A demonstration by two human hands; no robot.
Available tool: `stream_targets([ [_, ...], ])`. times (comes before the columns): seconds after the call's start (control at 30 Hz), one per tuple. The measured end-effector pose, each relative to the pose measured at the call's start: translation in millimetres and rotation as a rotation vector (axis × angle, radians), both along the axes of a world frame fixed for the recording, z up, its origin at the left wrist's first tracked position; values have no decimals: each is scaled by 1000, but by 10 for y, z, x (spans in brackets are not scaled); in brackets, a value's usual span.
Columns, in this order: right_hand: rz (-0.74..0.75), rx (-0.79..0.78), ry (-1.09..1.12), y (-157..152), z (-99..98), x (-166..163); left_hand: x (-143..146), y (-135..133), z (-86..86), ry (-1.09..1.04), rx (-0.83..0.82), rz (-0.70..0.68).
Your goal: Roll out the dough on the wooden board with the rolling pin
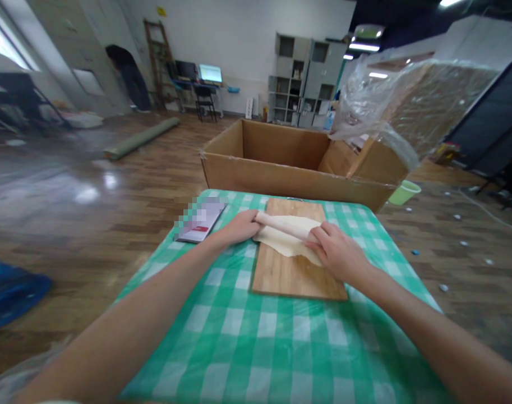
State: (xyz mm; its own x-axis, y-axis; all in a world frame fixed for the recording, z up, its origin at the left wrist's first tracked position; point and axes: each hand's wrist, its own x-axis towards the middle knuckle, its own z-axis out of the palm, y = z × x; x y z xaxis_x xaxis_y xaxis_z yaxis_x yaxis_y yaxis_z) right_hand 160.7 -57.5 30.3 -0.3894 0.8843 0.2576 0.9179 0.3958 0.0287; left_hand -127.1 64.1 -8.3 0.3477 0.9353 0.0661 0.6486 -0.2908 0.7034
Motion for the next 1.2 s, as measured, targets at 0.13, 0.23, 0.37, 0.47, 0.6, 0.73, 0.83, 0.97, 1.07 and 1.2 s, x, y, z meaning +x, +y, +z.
stream_targets([
  [0.13, 123, -77, 32, 155, -29, -119, -151, 18, 27, -45, -54, -65],
  [0.23, 168, -67, 70, 180, -117, -93, -244, 37, 73, -146, -91, -151],
  [0.37, 189, -59, 49, 130, -136, -46, -288, 57, 97, -283, -239, -107],
  [0.47, 248, -71, 67, 76, -98, -55, -271, 54, 99, -411, -351, -50],
  [0.6, 306, -84, 139, 3, -119, -67, -186, -27, 125, -326, -211, -39],
  [0.73, 360, -87, 186, -98, -195, -39, -109, -183, 178, -204, -224, -44],
  [0.83, 376, -72, 169, -194, -210, -30, -100, -258, 219, -267, -365, -28],
  [0.97, 417, -60, 79, -345, -191, -75, -117, -223, 214, -256, -364, -4],
  [1.07, 424, -35, 22, -456, -193, -112, -125, -167, 147, -251, -311, -6],
  [1.2, 450, -34, 26, -528, -196, -125, -127, -157, 53, -291, -274, 69],
])
